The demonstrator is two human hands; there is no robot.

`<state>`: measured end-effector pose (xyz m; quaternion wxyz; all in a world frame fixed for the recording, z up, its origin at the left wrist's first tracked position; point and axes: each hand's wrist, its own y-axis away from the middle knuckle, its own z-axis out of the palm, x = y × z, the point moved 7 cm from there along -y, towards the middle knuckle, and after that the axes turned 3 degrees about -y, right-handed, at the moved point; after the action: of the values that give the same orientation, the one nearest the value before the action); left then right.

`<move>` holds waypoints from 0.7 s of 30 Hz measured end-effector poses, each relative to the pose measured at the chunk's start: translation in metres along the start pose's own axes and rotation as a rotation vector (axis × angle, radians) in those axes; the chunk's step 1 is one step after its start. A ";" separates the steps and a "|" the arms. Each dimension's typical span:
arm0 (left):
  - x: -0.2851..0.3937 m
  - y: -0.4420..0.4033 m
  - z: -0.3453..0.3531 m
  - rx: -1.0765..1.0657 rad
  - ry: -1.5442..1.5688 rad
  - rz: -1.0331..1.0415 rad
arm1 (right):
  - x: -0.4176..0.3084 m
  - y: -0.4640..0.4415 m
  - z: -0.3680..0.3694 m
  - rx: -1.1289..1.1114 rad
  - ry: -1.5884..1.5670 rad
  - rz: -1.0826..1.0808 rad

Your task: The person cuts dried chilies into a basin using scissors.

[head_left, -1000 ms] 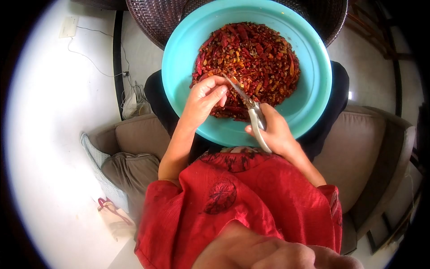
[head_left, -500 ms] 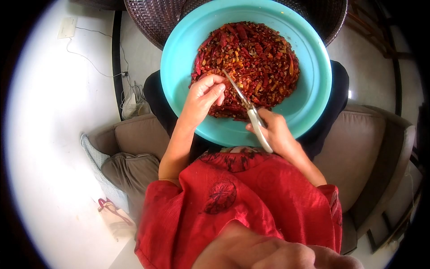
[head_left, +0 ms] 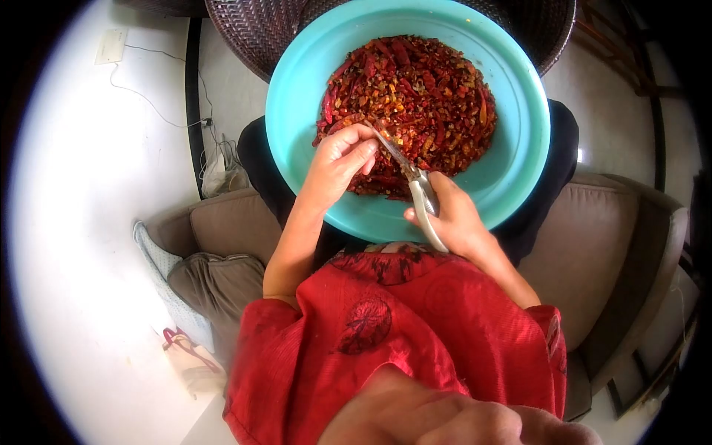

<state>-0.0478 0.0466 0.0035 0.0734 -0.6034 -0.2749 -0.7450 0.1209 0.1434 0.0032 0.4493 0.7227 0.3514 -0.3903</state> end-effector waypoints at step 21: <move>-0.002 0.000 0.002 -0.016 0.007 -0.008 | -0.008 0.001 -0.003 0.111 0.048 -0.128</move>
<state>-0.0457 0.0471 0.0016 0.0668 -0.6002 -0.2711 -0.7496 0.1188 0.1441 0.0116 0.3743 0.7316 0.3854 -0.4197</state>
